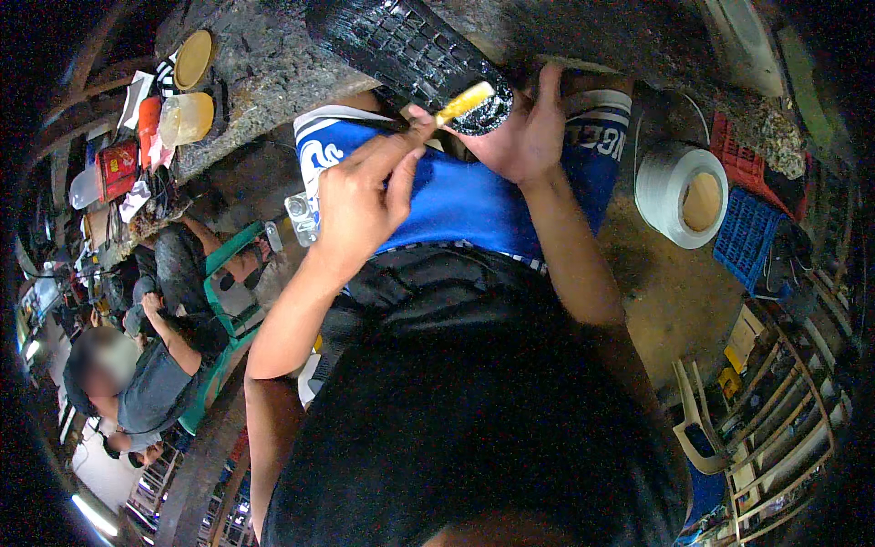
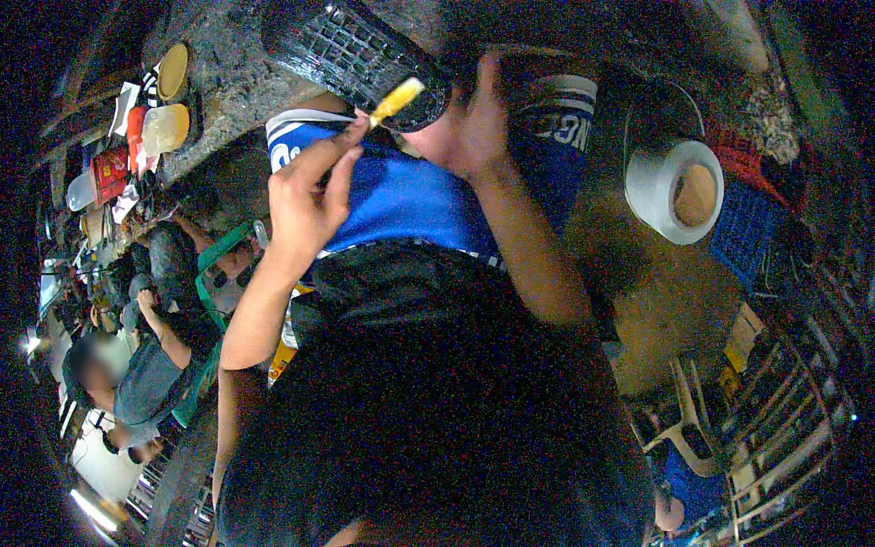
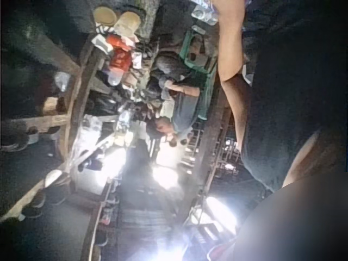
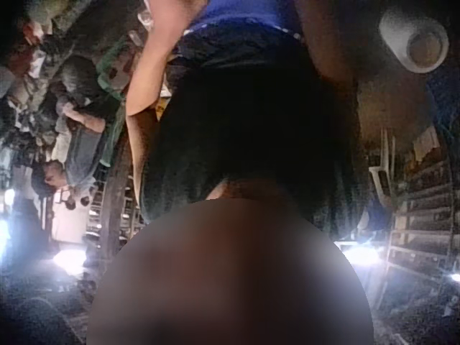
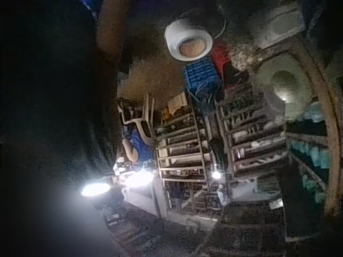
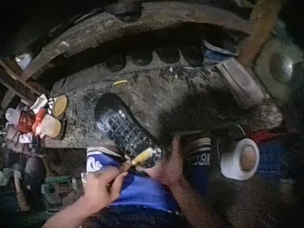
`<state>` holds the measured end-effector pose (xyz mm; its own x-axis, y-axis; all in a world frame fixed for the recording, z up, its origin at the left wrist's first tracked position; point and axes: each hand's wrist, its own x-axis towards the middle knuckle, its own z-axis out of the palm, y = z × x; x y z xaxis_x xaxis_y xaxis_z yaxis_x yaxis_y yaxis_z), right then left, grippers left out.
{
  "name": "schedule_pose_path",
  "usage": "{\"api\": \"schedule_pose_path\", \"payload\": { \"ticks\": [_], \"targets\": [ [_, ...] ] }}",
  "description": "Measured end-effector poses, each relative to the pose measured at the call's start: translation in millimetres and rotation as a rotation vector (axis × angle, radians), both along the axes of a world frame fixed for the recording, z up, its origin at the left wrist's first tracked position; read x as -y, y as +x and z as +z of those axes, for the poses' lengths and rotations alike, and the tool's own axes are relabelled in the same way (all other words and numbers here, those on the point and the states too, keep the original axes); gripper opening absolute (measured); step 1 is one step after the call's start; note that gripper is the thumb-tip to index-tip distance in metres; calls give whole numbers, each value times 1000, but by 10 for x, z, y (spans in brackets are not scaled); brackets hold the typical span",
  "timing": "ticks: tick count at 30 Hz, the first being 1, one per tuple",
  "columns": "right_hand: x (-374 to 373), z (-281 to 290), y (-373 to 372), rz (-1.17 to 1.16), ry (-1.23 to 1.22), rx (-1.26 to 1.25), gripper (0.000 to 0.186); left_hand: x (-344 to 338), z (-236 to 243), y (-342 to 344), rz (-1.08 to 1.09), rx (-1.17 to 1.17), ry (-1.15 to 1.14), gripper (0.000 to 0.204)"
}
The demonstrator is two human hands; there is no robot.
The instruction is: The person applies a white adhesive to the bottom of a black shoe sole using a small brush. They repeatedly dip the brush into a container and spread the glue across the sole's textured surface while seated.
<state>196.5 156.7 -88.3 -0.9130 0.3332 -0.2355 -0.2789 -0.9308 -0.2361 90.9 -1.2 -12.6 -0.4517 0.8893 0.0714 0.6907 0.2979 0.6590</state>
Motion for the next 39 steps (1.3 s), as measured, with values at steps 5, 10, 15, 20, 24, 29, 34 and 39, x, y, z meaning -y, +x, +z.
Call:
{"api": "schedule_pose_path", "payload": {
  "ticks": [5, 10, 15, 20, 24, 29, 34, 39],
  "targets": [
    [-16, 13, -46, -26, -190, 73, 110, 20, 93, 90, -130, 23, -52, 27],
    [-26, 59, -6, -11, -127, 41, 112, 263, 280, -186, -286, 120, -128, 21],
    [-13, 71, -75, -90, -183, 44, 111, 305, 261, -415, 7, -27, -69, 26],
    [-40, 35, -39, -38, -154, 129, 108, 257, 81, -353, 186, -141, -15, 25],
    [-35, -26, -11, -7, -136, 173, 105, 388, 74, -32, 108, 39, -172, 19],
    [-29, -186, -34, 25, -309, -187, 107, 418, 223, 169, -147, 259, -174, 16],
    [-10, -276, 4, 46, -470, -298, 101, 248, 233, -226, 436, 213, -250, 25],
    [-56, -109, -9, 15, -138, 15, 94, 368, 247, -213, 180, 44, -437, 18]
  ]
}}
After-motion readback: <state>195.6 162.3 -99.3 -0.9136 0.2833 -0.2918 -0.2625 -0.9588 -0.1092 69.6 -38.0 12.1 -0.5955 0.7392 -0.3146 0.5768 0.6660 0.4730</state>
